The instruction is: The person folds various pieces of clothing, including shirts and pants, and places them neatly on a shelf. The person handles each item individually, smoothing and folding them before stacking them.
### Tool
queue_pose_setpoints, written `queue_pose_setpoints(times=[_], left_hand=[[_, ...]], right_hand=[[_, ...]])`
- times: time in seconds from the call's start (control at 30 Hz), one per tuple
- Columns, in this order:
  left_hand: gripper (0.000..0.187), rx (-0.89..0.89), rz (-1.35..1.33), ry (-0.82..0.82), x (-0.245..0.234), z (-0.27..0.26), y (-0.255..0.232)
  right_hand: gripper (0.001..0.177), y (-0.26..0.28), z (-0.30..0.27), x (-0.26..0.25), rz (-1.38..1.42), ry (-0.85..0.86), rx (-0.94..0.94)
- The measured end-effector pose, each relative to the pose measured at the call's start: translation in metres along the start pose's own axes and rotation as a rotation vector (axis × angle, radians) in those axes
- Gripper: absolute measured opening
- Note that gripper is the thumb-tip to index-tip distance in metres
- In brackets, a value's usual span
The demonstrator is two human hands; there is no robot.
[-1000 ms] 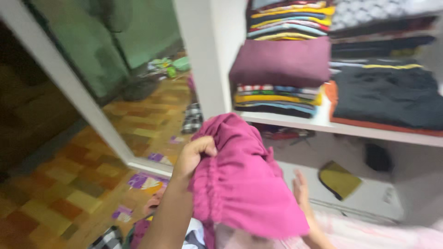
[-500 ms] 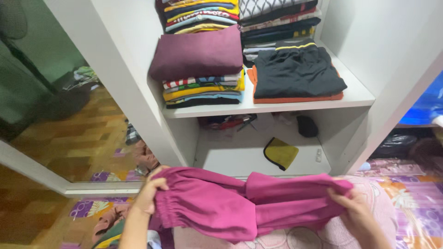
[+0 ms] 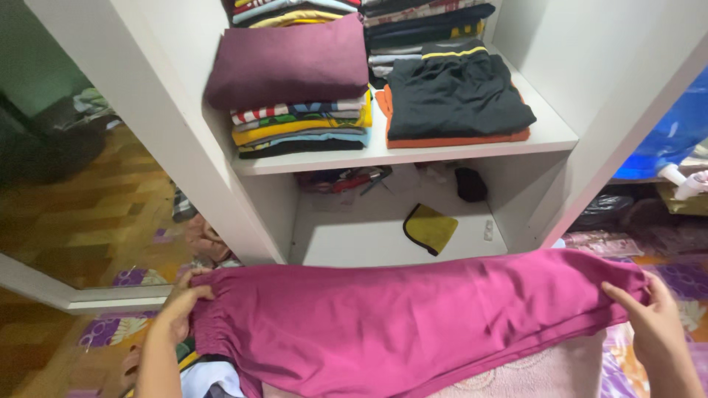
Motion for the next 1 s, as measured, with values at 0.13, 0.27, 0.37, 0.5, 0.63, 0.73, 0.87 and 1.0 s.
queue_pose_setpoints(times=[0.13,0.27,0.37,0.5,0.63,0.73,0.87,1.0], left_hand=[[0.067,0.657,0.620,-0.171,0.026,-0.029,-0.018],[0.061,0.936,0.831,-0.176,0.091,-0.104,0.013],[0.039,0.632,0.692,0.492,0.166,-0.149,0.088],[0.040,0.680,1.086,0.850,0.222,-0.188,0.157],[0.033,0.684,1.335,0.719,0.229,-0.178,0.176],[0.033,0.651,1.408,0.732,0.227,-0.171,0.186],[0.028,0.764,1.528,0.553,0.229,-0.170,0.205],[0.038,1.045,1.323,0.528,0.232,-0.179,0.195]], right_hand=[[0.050,-0.020,-0.023,-0.002,-0.113,-0.060,0.135],[0.038,-0.034,-0.028,-0.007,0.051,-0.044,0.290],[0.039,-0.023,-0.027,-0.010,0.191,0.006,0.316],[0.046,0.017,-0.024,-0.006,0.223,0.163,0.234],[0.035,0.048,0.000,-0.021,0.097,0.214,0.080],[0.026,0.057,0.018,-0.028,-0.008,0.224,-0.046],[0.027,0.093,0.024,-0.023,-0.138,0.118,-0.077],[0.063,0.141,-0.006,-0.002,-0.446,0.109,-0.024]])
Point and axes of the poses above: each hand's wrist, its own z-axis towards the middle knuckle, its own x-axis out of the palm, y = z × x, the point moved 7 cm from there along z, towards the middle knuckle, and after that the axes turned 14 degrees about -z, right-handed, at the moved point
